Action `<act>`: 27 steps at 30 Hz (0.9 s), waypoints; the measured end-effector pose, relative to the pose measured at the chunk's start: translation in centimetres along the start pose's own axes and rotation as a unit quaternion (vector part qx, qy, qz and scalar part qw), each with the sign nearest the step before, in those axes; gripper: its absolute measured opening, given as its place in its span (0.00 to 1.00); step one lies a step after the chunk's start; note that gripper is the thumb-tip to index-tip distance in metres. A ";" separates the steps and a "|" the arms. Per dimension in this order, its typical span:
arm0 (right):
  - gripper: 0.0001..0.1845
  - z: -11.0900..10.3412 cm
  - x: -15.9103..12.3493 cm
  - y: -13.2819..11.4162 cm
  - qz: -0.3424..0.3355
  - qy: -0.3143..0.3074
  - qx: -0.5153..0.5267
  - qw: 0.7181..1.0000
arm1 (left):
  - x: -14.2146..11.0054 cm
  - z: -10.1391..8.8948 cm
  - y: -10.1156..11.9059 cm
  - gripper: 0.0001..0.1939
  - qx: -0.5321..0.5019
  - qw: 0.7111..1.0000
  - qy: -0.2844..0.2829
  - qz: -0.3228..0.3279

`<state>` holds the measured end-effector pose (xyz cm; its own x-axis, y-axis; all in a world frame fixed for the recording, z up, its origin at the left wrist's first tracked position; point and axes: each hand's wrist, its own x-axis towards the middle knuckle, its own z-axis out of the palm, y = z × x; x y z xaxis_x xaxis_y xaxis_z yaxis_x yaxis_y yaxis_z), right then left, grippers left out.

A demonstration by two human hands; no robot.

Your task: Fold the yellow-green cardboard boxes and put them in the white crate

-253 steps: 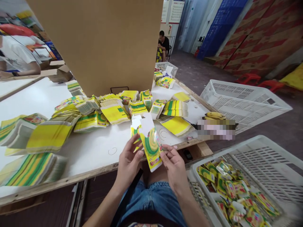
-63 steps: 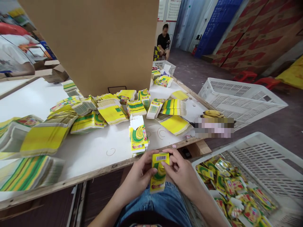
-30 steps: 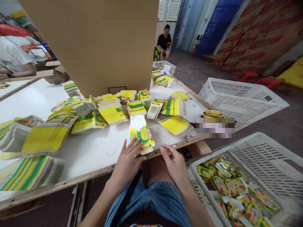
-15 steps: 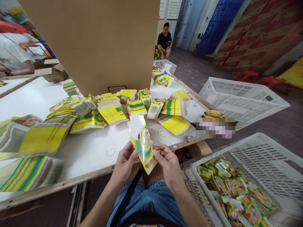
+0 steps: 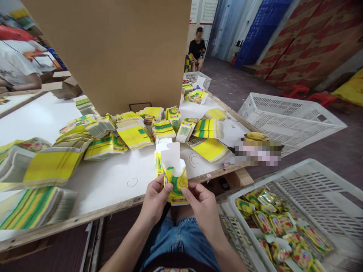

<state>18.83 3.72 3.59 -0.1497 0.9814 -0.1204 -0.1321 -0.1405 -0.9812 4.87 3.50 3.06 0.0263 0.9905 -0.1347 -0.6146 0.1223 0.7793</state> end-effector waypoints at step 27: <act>0.11 -3.2 -0.2 -3.4 -0.146 -0.116 -0.205 0.961 | -2.7 0.6 1.8 0.30 0.115 0.983 -0.144 -0.025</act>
<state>22.43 4.43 6.43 -0.3856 0.9087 0.1596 0.1877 0.2466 -0.9508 4.22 1.08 5.20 0.2944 0.9554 -0.0232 -0.4136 0.1493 0.8982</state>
